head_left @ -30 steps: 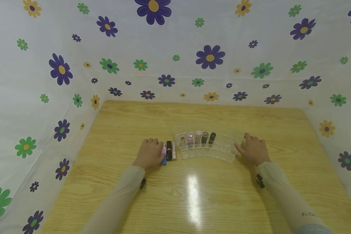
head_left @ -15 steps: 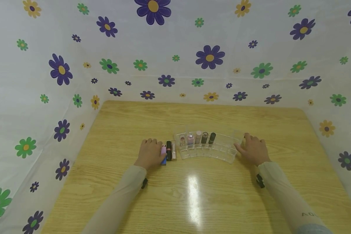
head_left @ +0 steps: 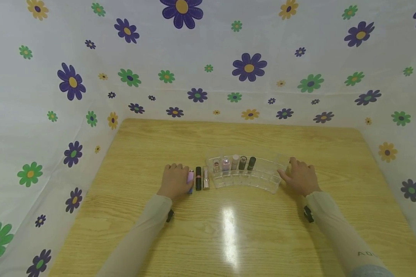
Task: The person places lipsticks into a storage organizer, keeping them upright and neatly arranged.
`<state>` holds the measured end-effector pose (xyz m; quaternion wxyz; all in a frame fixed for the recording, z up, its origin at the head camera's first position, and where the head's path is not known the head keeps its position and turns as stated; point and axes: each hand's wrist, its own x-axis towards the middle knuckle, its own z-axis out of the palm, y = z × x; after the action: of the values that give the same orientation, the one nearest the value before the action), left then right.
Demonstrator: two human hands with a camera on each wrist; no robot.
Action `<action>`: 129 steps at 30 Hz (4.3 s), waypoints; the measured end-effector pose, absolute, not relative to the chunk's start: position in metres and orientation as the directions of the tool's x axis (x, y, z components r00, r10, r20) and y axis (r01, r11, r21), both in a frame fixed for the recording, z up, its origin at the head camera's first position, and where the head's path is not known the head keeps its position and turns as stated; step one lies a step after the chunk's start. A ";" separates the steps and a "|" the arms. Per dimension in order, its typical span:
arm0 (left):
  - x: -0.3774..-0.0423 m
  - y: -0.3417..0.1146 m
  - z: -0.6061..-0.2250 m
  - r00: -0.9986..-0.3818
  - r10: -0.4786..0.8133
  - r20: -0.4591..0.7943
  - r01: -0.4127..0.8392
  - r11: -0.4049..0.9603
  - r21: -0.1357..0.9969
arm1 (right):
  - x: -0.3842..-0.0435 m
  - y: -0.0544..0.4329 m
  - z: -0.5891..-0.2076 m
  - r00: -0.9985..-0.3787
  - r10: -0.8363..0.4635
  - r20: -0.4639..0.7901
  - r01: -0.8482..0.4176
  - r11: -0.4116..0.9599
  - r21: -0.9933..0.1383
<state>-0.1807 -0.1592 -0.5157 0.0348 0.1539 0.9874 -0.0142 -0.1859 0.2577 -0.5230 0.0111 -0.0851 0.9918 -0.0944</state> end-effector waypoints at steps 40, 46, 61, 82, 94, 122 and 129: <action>-0.200 -0.138 -0.518 -0.960 0.274 -0.047 0.274 0.962 0.018 | -0.186 0.257 -0.522 -0.985 -0.172 -0.011 -0.166 0.966 -0.196; -0.207 -0.129 -0.521 -0.962 0.251 -0.109 0.253 0.967 -0.009 | -0.186 0.257 -0.523 -0.986 -0.164 -0.026 -0.155 0.965 -0.210; -0.209 -0.122 -0.521 -0.964 0.224 -0.141 0.230 0.973 -0.028 | -0.186 0.258 -0.527 -0.985 -0.171 0.007 -0.169 0.965 -0.200; -0.211 -0.119 -0.518 -0.974 0.174 -0.146 0.168 0.985 0.047 | -0.187 0.259 -0.526 -0.986 -0.167 -0.012 -0.161 0.967 -0.199; -0.209 -0.117 -0.518 -0.981 0.143 -0.133 0.134 0.988 0.073 | -0.187 0.260 -0.526 -0.985 -0.174 -0.001 -0.170 0.964 -0.204; -0.169 -0.140 -0.497 -0.953 0.272 0.131 0.283 0.956 0.071 | -0.186 0.259 -0.524 -0.984 -0.177 0.006 -0.174 0.962 -0.209; -0.170 -0.137 -0.502 -0.950 0.296 0.099 0.304 0.949 0.083 | -0.186 0.259 -0.525 -0.984 -0.177 0.001 -0.173 0.962 -0.209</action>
<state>-0.1696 -0.1371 -0.5018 -0.0425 0.1521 0.9863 0.0488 -0.1859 0.2585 -0.5252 0.0087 -0.0883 0.9905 -0.1048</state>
